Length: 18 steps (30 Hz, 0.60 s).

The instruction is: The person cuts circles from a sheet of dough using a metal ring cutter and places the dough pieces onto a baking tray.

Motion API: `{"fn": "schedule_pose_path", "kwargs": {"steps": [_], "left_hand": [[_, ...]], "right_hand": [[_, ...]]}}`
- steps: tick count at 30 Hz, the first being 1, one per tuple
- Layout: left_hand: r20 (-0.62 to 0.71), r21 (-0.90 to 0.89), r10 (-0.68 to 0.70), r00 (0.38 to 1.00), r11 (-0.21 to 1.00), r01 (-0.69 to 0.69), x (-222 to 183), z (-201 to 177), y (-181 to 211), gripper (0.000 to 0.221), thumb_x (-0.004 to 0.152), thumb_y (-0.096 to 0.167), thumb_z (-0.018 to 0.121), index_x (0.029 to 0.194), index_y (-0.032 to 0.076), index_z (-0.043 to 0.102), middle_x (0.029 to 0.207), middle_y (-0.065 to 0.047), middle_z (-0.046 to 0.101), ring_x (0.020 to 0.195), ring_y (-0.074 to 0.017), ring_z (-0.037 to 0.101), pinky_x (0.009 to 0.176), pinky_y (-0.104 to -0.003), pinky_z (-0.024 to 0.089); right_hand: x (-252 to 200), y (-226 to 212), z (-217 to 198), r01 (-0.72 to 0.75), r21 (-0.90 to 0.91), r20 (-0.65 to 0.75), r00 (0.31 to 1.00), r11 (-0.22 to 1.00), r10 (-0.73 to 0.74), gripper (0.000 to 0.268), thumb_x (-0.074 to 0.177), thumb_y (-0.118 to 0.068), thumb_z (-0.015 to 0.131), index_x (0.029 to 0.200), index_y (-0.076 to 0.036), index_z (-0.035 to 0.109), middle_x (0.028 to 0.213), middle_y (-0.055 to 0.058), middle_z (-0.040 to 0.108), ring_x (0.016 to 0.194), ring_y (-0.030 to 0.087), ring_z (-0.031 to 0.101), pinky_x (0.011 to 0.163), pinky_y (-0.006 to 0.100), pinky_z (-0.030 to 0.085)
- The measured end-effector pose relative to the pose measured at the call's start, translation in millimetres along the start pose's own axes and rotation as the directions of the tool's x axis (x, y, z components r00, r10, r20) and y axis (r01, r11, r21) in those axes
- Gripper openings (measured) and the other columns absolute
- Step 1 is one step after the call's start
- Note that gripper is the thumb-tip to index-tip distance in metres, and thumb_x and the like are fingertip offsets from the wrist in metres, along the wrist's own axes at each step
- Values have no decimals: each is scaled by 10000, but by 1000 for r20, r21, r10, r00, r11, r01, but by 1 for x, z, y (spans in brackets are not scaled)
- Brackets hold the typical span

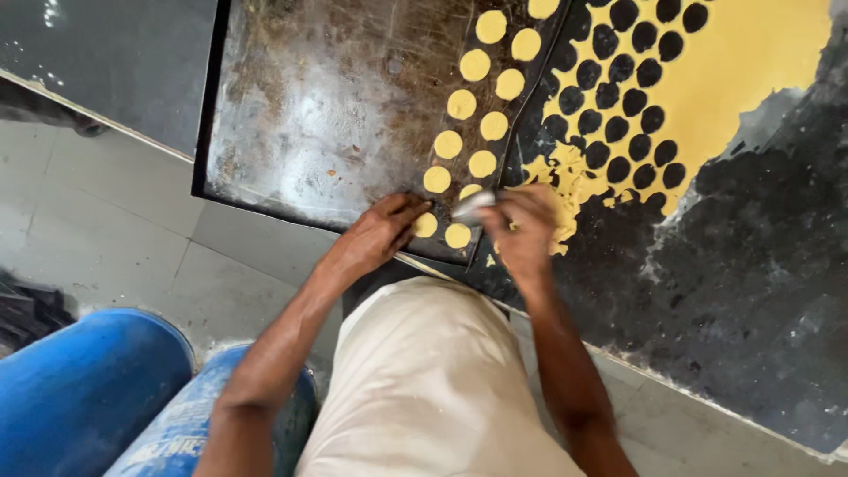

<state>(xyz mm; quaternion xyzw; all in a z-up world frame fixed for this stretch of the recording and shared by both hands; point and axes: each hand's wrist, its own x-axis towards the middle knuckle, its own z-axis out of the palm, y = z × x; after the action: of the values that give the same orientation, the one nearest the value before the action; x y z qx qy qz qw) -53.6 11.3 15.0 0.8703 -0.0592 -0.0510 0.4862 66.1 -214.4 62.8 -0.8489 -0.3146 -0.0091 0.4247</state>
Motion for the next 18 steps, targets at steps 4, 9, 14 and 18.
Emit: {"fn": "schedule_pose_path", "kwargs": {"steps": [4, 9, 14, 18], "left_hand": [[57, 92, 24, 998, 995, -29, 7, 2, 18, 567, 790, 31, 749, 1344, 18, 630, 1293, -190, 616, 1192, -393, 565, 1005, -453, 481], [41, 194, -18, 999, 981, 9, 5, -5, 39, 573, 763, 207, 825, 1278, 14, 667, 1180, -177, 634, 1109, -390, 573, 962, -479, 476], [172, 222, -25, 985, 975, -14, -2, 14, 38, 384, 802, 263, 785, 1113, 42, 739, 1086, -154, 693, 1024, -368, 642, 888, -447, 535], [210, 237, -66, 976, 971, 15, -8, 28, 34, 238, 861, 203, 724, 1066, 88, 765, 1045, -132, 704, 983, -339, 672, 848, -428, 557]], "right_hand": [[-20, 30, -65, -153, -157, -15, 988, 976, 152, 198, 939, -129, 832, 869, -2, 697, 964, 114, 682, 905, 312, 644, 865, 444, 526], [-29, 64, -119, -193, -248, -16, 981, 949, 196, 99, 965, -12, 700, 1057, 20, 688, 1355, 202, 645, 1151, 393, 682, 920, 423, 571], [-8, 145, -191, -130, -466, -89, 991, 875, 100, 113, 969, 119, 621, 1037, 51, 681, 1397, 242, 641, 1202, 379, 690, 1014, 420, 589], [-7, 191, -207, -141, -456, -94, 989, 879, 110, 136, 1053, 115, 639, 1084, 13, 724, 1392, 221, 648, 1197, 334, 714, 971, 366, 598]]}}
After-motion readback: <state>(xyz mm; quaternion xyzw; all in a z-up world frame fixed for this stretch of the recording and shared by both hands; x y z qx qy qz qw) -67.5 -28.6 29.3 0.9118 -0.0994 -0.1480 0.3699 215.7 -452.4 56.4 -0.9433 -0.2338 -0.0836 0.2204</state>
